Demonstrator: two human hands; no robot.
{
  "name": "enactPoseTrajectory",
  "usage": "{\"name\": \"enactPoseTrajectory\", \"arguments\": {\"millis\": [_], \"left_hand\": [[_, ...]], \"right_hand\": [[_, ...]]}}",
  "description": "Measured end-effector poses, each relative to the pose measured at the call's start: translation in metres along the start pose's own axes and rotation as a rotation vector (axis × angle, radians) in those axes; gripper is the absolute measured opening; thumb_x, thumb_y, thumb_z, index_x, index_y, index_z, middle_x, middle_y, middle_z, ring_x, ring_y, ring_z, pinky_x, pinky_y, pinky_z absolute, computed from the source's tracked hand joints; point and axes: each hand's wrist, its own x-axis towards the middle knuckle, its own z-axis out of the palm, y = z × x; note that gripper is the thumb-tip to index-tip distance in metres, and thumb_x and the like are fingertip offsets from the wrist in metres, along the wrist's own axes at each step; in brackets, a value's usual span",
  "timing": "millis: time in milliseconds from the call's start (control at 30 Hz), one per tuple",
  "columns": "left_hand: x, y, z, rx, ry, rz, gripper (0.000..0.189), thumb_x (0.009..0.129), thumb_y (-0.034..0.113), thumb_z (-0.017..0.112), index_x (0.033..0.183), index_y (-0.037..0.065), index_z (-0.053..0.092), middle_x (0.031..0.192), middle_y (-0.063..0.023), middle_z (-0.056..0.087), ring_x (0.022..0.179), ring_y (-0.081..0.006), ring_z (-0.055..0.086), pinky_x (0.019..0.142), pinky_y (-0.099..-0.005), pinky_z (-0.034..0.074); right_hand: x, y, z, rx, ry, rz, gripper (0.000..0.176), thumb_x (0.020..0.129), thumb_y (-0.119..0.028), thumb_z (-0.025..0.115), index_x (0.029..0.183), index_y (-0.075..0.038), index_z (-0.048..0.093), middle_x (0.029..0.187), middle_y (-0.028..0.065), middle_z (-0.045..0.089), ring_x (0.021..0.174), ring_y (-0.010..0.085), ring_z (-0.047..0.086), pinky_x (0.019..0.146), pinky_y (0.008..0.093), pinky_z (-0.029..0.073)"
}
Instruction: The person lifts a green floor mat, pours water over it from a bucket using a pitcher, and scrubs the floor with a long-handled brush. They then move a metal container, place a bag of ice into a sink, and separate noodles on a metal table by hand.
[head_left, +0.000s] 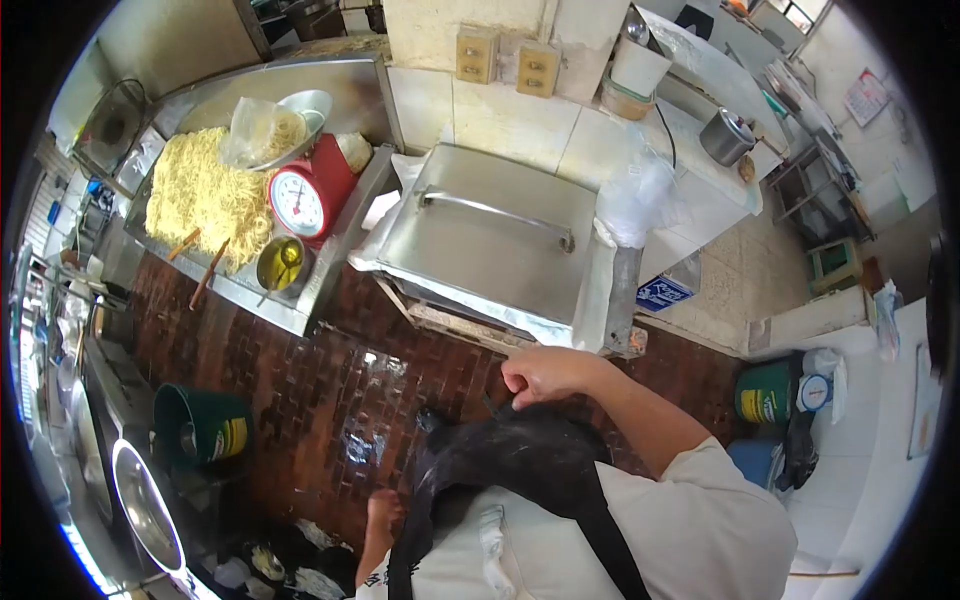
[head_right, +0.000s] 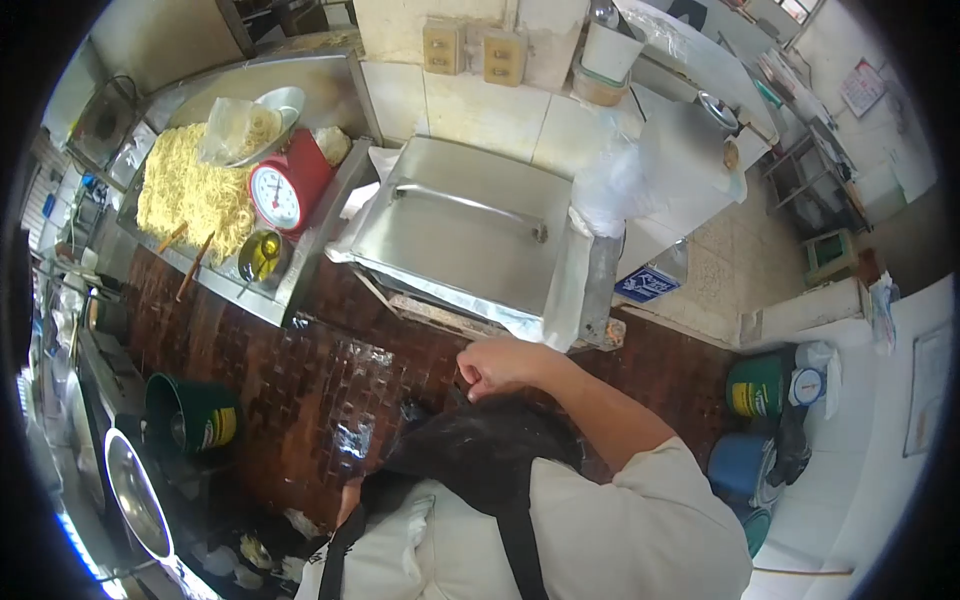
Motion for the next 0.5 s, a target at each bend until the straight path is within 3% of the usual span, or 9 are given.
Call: {"name": "enactPoseTrajectory", "arguments": {"millis": [33,100,133,167,233,267,367,433,500], "left_hand": [[-0.012,-0.024,-0.079,-0.112,0.005,-0.026,0.012,0.085,0.018,0.053,0.091,0.009,0.058,0.071,-0.0039,0.058,0.054,-0.0166,0.052,0.045,-0.032,0.042],[-0.013,0.034,-0.061,-0.221,0.013,-0.045,0.008,0.084,0.016,0.056,0.089,0.011,0.059,0.068,-0.0029,0.057,0.05,-0.0158,0.051,0.041,-0.031,0.041],[-0.059,0.124,-0.015,0.595,0.325,0.112,0.004,0.081,0.01,0.057,0.077,0.01,0.058,0.062,-0.0025,0.052,0.049,-0.016,0.05,0.039,-0.0341,0.038],[-0.018,0.118,-0.049,0.409,0.289,0.352,0.015,0.084,0.017,0.055,0.071,0.011,0.057,0.059,-0.003,0.052,0.044,-0.0177,0.049,0.038,-0.0327,0.041],[-0.005,0.159,-0.067,0.837,0.401,0.461,0.025,0.083,0.018,0.061,0.099,0.0,0.063,0.078,-0.0091,0.065,0.068,-0.0182,0.061,0.057,-0.0322,0.049],[0.078,0.124,-0.131,0.463,0.338,0.578,0.033,0.083,0.022,0.063,0.106,-0.001,0.062,0.087,-0.0124,0.068,0.079,-0.0215,0.064,0.068,-0.0339,0.052],[0.021,0.197,-0.075,0.36,0.441,0.441,0.035,0.083,0.024,0.065,0.108,0.0,0.061,0.093,-0.0137,0.068,0.086,-0.0232,0.065,0.077,-0.0344,0.051],[0.011,0.202,-0.048,0.145,0.452,0.423,0.034,0.083,0.023,0.065,0.107,0.0,0.062,0.093,-0.0134,0.068,0.086,-0.0231,0.065,0.076,-0.0344,0.051],[-0.032,0.212,-0.006,0.614,0.548,0.457,0.032,0.083,0.022,0.065,0.106,0.001,0.063,0.095,-0.0129,0.068,0.086,-0.023,0.065,0.075,-0.0353,0.051]], "right_hand": [[0.004,-0.007,-0.001,0.011,0.002,0.03,0.03,0.077,-0.027,0.073,0.092,-0.006,0.059,0.089,0.011,0.06,0.085,0.0283,0.058,0.072,0.0388,0.046],[0.009,-0.016,-0.002,0.021,0.009,0.054,0.035,0.077,-0.028,0.073,0.101,-0.007,0.06,0.093,0.0114,0.061,0.088,0.0284,0.058,0.074,0.0387,0.046],[0.011,-0.016,-0.004,0.027,0.086,0.084,0.041,0.077,-0.028,0.073,0.109,-0.007,0.059,0.097,0.0114,0.061,0.091,0.028,0.059,0.078,0.0383,0.047],[0.012,-0.014,-0.008,0.029,0.148,0.101,0.047,0.077,-0.028,0.073,0.116,-0.007,0.057,0.101,0.0114,0.061,0.095,0.0276,0.059,0.081,0.0378,0.047],[-0.002,0.005,-0.031,0.122,0.396,0.252,0.05,0.077,-0.026,0.072,0.121,-0.008,0.056,0.105,0.0107,0.062,0.099,0.0255,0.058,0.086,0.0383,0.047],[-0.014,-0.002,-0.062,0.222,0.564,0.453,0.046,0.078,-0.019,0.071,0.12,-0.008,0.057,0.1,0.0091,0.063,0.099,0.0229,0.059,0.087,0.0358,0.047],[-0.064,0.123,-0.149,-0.223,1.082,0.412,0.049,0.084,-0.014,0.065,0.128,-0.005,0.048,0.081,0.0105,0.058,0.075,0.0248,0.058,0.073,0.0369,0.049],[-0.093,0.211,-0.217,-0.641,1.248,0.688,0.05,0.088,-0.026,0.059,0.131,-0.004,0.044,0.098,0.0195,0.061,0.091,0.0347,0.059,0.082,0.0426,0.047],[-0.104,0.256,-0.251,-0.823,1.312,0.765,0.052,0.09,-0.03,0.056,0.133,-0.005,0.042,0.109,0.0232,0.06,0.101,0.0384,0.057,0.086,0.0448,0.046]]}}
